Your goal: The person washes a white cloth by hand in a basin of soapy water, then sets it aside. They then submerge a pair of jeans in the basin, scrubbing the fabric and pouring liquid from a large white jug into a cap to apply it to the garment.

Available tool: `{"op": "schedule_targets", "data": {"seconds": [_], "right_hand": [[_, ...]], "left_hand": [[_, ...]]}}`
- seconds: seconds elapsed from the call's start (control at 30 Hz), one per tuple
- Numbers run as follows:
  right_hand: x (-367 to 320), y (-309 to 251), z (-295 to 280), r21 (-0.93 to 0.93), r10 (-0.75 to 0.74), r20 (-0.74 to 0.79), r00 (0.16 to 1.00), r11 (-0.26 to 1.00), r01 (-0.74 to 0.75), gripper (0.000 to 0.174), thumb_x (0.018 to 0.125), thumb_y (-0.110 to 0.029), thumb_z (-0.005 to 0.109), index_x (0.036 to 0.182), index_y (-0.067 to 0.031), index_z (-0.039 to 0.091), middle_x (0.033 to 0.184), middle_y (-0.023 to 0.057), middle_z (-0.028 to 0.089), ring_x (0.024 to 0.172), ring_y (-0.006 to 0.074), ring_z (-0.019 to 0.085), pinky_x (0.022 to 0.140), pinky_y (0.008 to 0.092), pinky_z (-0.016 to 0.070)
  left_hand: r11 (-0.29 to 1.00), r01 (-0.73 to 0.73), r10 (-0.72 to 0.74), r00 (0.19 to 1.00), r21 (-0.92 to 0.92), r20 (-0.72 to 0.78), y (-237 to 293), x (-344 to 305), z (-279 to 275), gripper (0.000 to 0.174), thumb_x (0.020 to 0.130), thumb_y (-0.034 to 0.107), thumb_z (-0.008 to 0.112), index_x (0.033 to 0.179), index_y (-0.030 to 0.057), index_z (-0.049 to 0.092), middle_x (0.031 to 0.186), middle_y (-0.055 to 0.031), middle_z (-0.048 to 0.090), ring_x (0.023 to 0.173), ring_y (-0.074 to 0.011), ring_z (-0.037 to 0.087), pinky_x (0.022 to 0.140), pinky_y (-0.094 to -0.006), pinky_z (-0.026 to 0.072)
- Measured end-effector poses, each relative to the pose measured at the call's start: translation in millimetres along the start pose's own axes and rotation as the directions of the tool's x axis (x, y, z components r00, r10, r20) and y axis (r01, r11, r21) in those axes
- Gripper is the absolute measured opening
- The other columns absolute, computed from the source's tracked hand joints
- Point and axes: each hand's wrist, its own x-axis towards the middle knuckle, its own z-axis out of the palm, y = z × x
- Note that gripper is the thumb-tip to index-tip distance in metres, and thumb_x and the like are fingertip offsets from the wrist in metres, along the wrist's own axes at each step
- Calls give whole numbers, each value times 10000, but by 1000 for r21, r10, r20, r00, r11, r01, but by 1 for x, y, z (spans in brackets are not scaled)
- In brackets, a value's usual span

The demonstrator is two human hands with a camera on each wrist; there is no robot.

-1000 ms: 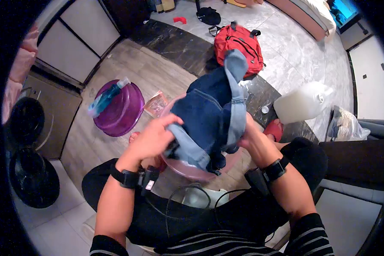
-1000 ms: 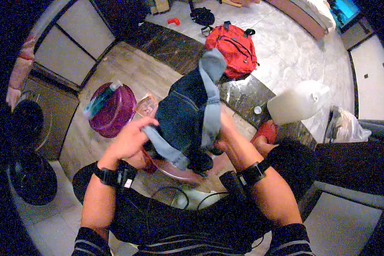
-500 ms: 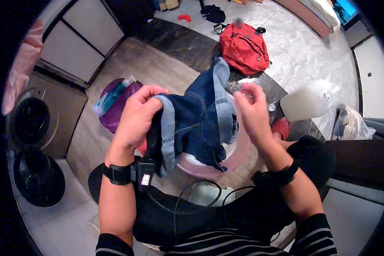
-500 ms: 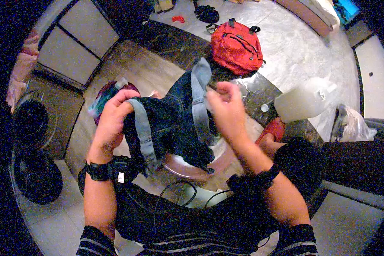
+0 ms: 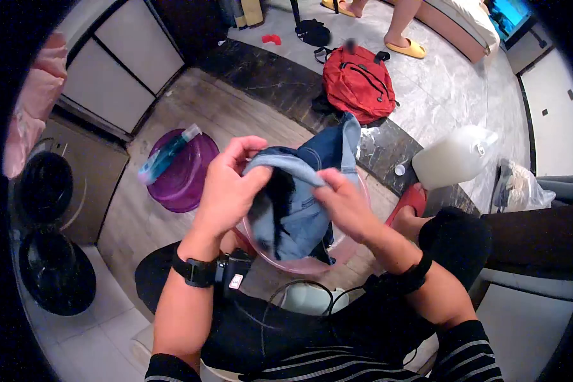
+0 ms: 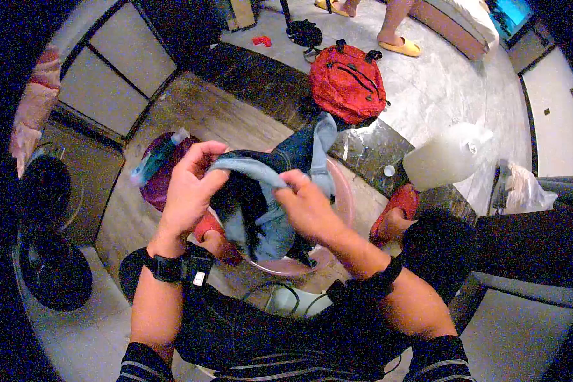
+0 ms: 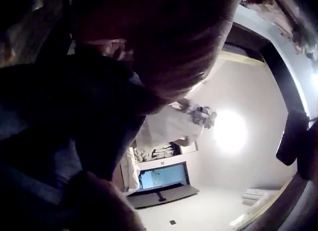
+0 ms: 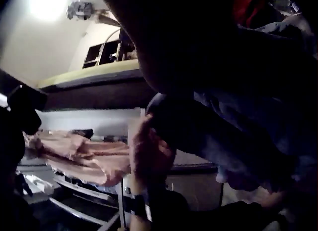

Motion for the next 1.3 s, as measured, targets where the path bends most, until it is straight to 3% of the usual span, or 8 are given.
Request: {"op": "schedule_targets", "data": {"seconds": [0.13, 0.33, 0.6, 0.73, 0.87, 0.93, 1.1, 1.3], "right_hand": [[8, -7, -20, 168, 75, -92, 993, 984, -59, 256, 898, -236, 535, 1066, -52, 596, 874, 33, 596, 812, 122, 532, 727, 274, 439], [10, -23, -36, 610, 76, -199, 977, 790, 63, 266, 895, -256, 538, 1031, -37, 602, 902, 54, 616, 817, 159, 565, 736, 296, 439], [-2, -68, -48, 836, 295, -116, 948, 545, -67, 361, 1005, -324, 366, 887, -87, 611, 544, -43, 544, 363, 78, 362, 370, 236, 254], [0, -49, -56, 847, 199, -86, 976, 530, -34, 338, 997, -317, 387, 999, -58, 604, 748, 31, 635, 568, 143, 549, 527, 282, 431], [6, -36, -73, 808, 221, -99, 970, 588, -52, 305, 973, -306, 448, 1094, -56, 575, 929, 81, 652, 808, 212, 639, 722, 360, 523], [8, -32, -82, 748, 228, -118, 967, 661, -64, 313, 966, -312, 471, 1107, -54, 577, 939, 76, 651, 819, 209, 639, 732, 362, 521], [6, -23, -88, 651, 184, -52, 982, 752, -107, 328, 948, -318, 517, 1122, -47, 584, 983, 75, 656, 848, 209, 646, 764, 363, 518], [7, -16, -94, 610, 254, -2, 967, 767, -199, 359, 934, -333, 535, 1114, -31, 604, 1028, 84, 663, 864, 208, 645, 776, 354, 516]], "left_hand": [[988, 33, -23, 997, 153, -67, -13, 3, -2, 377, 787, 74, 653, 1143, 6, 551, 1026, -69, 612, 945, -143, 570, 835, -277, 465], [865, -33, 6, 998, 501, 56, -31, -8, 8, 882, 652, 320, 803, 1342, -23, 374, 1345, -260, 399, 1268, -383, 394, 1064, -406, 334], [838, -1, -163, 954, 546, 253, -58, -31, 42, 1104, 645, 357, 818, 1443, -44, 168, 1440, -282, 288, 1369, -407, 266, 1119, -423, 262], [749, 153, -361, 910, 645, 204, -65, -20, 38, 817, 805, 254, 676, 1437, 11, 219, 1355, -266, 418, 1260, -371, 441, 1031, -411, 367], [827, 223, -311, 946, 516, 89, -76, 0, 2, 387, 825, 88, 555, 1207, 27, 547, 911, -129, 637, 813, -230, 629, 713, -332, 492], [828, 491, -509, 861, 272, -4, -42, 8, -9, 360, 815, 43, 518, 1168, 35, 589, 978, -64, 653, 858, -157, 608, 791, -268, 482], [893, 376, -370, 926, -247, 71, -35, 10, -36, 328, 824, 30, 457, 1122, 25, 594, 996, -51, 651, 870, -155, 620, 786, -267, 497], [898, 387, -345, 914, -210, 212, -10, 4, -35, 267, 868, 103, 523, 1103, -1, 590, 1029, -66, 654, 882, -128, 622, 809, -251, 492]]}}
